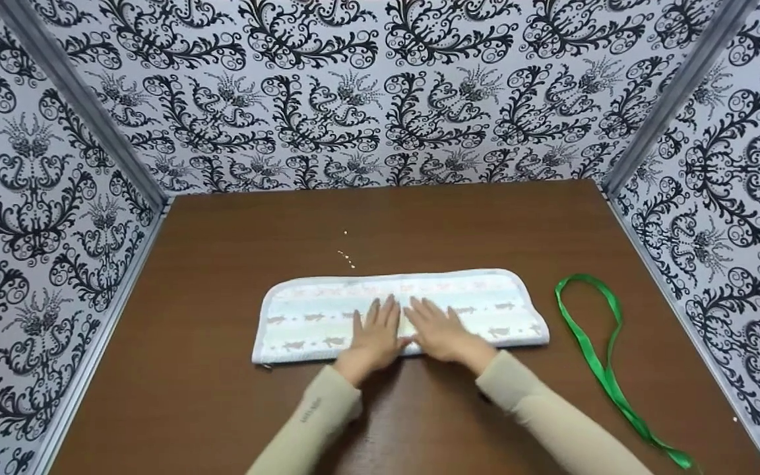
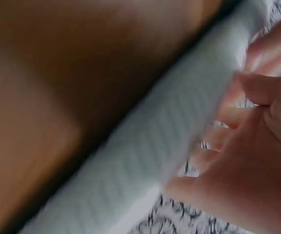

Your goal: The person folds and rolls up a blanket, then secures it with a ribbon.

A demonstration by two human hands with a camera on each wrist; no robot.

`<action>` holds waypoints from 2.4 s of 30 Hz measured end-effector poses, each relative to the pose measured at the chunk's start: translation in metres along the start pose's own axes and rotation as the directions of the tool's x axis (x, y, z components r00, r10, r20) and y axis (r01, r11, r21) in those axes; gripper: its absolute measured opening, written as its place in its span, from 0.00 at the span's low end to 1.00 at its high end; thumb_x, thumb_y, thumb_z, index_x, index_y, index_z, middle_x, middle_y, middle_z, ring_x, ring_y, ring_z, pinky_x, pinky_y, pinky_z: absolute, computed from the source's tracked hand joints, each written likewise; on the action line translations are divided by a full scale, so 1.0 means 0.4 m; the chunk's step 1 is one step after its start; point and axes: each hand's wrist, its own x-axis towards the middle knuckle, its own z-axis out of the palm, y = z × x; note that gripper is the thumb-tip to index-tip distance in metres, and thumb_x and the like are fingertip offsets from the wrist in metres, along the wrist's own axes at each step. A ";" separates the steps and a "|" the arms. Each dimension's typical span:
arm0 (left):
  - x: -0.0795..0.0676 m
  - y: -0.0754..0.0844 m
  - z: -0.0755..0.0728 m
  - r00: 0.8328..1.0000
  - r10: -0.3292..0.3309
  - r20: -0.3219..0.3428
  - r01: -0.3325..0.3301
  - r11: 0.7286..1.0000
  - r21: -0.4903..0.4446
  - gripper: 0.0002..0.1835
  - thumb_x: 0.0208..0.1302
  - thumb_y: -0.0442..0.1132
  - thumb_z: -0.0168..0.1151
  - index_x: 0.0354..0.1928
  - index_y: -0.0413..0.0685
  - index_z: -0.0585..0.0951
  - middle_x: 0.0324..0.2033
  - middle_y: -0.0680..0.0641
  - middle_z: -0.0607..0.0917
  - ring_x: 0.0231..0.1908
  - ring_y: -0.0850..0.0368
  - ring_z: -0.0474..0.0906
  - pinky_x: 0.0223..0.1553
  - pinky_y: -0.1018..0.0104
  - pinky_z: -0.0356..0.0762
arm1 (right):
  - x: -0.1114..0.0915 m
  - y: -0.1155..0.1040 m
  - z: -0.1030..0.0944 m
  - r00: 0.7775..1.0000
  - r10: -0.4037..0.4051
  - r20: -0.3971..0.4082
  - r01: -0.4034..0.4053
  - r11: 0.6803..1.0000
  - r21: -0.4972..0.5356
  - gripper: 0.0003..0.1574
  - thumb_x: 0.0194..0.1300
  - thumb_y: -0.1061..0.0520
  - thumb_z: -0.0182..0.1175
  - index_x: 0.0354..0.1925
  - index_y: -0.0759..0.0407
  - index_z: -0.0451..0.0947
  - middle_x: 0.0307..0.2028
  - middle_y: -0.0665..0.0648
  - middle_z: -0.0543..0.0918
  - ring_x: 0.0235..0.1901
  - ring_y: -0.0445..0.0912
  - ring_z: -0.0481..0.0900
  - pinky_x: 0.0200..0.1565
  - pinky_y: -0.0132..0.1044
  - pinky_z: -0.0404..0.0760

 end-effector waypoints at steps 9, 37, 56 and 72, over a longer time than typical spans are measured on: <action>0.020 -0.028 0.070 0.999 -0.036 -0.029 0.036 0.999 -0.001 0.46 0.69 0.70 0.41 0.80 0.53 0.47 0.81 0.50 0.41 0.80 0.47 0.34 0.73 0.30 0.30 | -0.005 0.030 0.035 1.000 -0.014 0.000 0.014 1.000 -0.013 0.39 0.77 0.46 0.47 0.78 0.58 0.51 0.79 0.64 0.47 0.78 0.62 0.45 0.73 0.67 0.47; -0.115 -0.318 0.021 0.978 -0.200 -0.059 0.180 0.955 -0.237 0.53 0.65 0.71 0.52 0.80 0.49 0.44 0.79 0.39 0.33 0.79 0.40 0.27 0.68 0.27 0.17 | -0.170 0.252 0.040 0.992 0.030 -0.122 -0.020 0.996 0.086 0.40 0.78 0.44 0.45 0.78 0.58 0.49 0.78 0.70 0.44 0.77 0.68 0.41 0.73 0.67 0.42; -0.040 -0.369 0.004 0.992 -0.124 -0.006 0.121 0.979 -0.166 0.53 0.65 0.74 0.46 0.80 0.55 0.39 0.79 0.44 0.29 0.79 0.42 0.23 0.69 0.27 0.18 | -0.218 0.269 0.025 0.987 0.125 -0.103 -0.110 0.984 0.140 0.40 0.78 0.46 0.46 0.78 0.60 0.48 0.78 0.69 0.42 0.77 0.68 0.38 0.72 0.69 0.38; 0.026 -0.123 -0.075 0.990 -0.005 -0.138 0.031 0.982 0.186 0.25 0.75 0.36 0.47 0.71 0.37 0.66 0.74 0.37 0.64 0.75 0.39 0.57 0.76 0.42 0.52 | -0.161 0.205 -0.028 0.960 0.281 -0.015 -0.281 0.960 -0.002 0.41 0.78 0.46 0.47 0.78 0.59 0.47 0.77 0.72 0.46 0.74 0.71 0.47 0.67 0.73 0.54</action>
